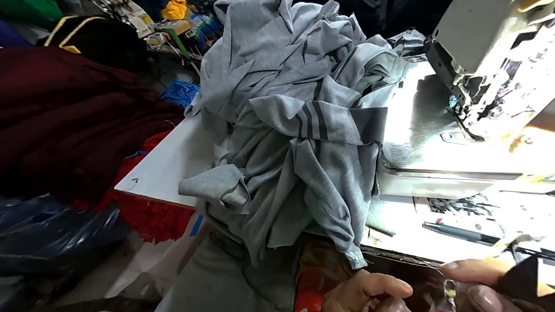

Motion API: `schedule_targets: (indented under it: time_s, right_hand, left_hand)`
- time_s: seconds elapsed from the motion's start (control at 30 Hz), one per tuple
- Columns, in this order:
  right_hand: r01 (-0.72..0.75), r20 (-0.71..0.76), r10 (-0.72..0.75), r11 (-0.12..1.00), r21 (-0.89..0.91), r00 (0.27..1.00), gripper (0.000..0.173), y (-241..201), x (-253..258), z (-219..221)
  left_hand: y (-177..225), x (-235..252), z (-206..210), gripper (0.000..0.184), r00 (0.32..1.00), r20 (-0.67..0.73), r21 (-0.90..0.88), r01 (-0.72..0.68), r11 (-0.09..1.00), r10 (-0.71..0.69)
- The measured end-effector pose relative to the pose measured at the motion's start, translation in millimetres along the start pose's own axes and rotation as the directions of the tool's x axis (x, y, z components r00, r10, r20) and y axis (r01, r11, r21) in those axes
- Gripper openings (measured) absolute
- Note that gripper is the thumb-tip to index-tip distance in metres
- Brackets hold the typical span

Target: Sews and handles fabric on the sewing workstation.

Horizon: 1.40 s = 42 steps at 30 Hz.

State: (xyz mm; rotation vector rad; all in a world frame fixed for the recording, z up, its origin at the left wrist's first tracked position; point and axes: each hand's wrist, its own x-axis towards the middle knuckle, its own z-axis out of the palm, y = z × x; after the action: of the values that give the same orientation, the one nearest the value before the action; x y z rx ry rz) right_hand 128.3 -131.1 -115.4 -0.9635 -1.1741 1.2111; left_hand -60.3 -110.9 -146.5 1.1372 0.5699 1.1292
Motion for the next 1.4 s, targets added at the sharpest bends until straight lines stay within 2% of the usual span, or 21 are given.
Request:
schedule_targets:
  time_s: [0.1, 0.23, 0.33, 0.53, 0.77, 0.9, 0.97, 1.07, 1.13, 1.23, 1.3, 1.4]
  right_hand:
    - [0.053, -0.033, -0.055, 0.997, -0.055, 0.998, 0.022, -2.6, -1.3, -2.8]
    - [0.085, -0.098, -0.085, 0.996, -0.009, 0.991, 0.02, -0.1, 0.0, -8.9]
    - [0.078, -0.081, -0.074, 0.996, 0.042, 0.994, 0.021, 0.1, 0.5, -8.6]
    - [0.075, -0.076, -0.078, 0.996, -0.037, 0.994, 0.024, 6.7, 3.5, -8.9]
    - [-0.018, -0.133, 0.012, 0.999, -0.037, 0.991, 0.025, 9.5, 3.5, -8.8]
    - [0.0, -0.17, -0.006, 0.999, -0.033, 0.985, 0.024, 10.6, 4.0, -6.9]
    - [0.009, -0.16, -0.012, 1.0, -0.024, 0.987, 0.027, 11.3, 4.1, -7.8]
    - [0.006, -0.125, -0.008, 1.0, -0.018, 0.992, 0.026, 11.8, 3.0, -7.3]
    - [-0.004, -0.127, 0.001, 1.0, -0.025, 0.992, 0.025, 11.1, 2.1, -4.7]
    - [-0.006, -0.142, 0.001, 0.999, -0.038, 0.99, 0.024, 10.6, 1.5, -4.3]
    - [0.002, -0.156, -0.009, 0.999, -0.046, 0.988, 0.024, 10.9, 2.0, -6.7]
    - [-0.018, -0.158, 0.006, 0.997, -0.074, 0.987, 0.024, 10.6, 1.9, -9.5]
  left_hand:
    - [-1.3, 0.0, -0.9, 0.018, 1.0, 0.008, 0.031, -0.03, 0.999, 0.03]
    - [-3.2, 1.0, -0.9, 0.019, 0.999, 0.013, 0.015, -0.032, 0.999, 0.032]
    - [-4.7, 1.1, 0.3, 0.018, 0.999, 0.038, 0.033, -0.038, 0.999, 0.036]
    - [-6.9, 1.3, -2.2, 0.017, 0.997, 0.047, 0.056, -0.065, 0.996, 0.062]
    - [-5.3, 1.4, -6.5, 0.019, 0.988, 0.071, 0.067, -0.141, 0.988, 0.136]
    - [1.8, 3.7, -10.6, 0.019, 0.977, 0.066, 0.106, -0.211, 0.972, 0.204]
    - [4.6, 4.7, -12.4, 0.02, 0.964, 0.05, 0.187, -0.267, 0.945, 0.262]
    - [7.7, 7.8, -13.2, 0.02, 0.927, 0.046, 0.417, -0.357, 0.836, 0.372]
    - [10.0, 9.3, -12.0, 0.02, 0.913, 0.03, 0.561, -0.352, 0.749, 0.406]
    - [7.3, 13.9, -16.3, 0.02, 0.878, 0.042, 0.848, -0.284, 0.447, 0.478]
    - [6.1, 18.0, -24.6, 0.022, 0.855, 0.043, 0.926, -0.228, 0.301, 0.517]
    - [11.6, 22.8, -38.3, 0.023, 0.847, 0.009, 0.973, -0.131, 0.192, 0.531]
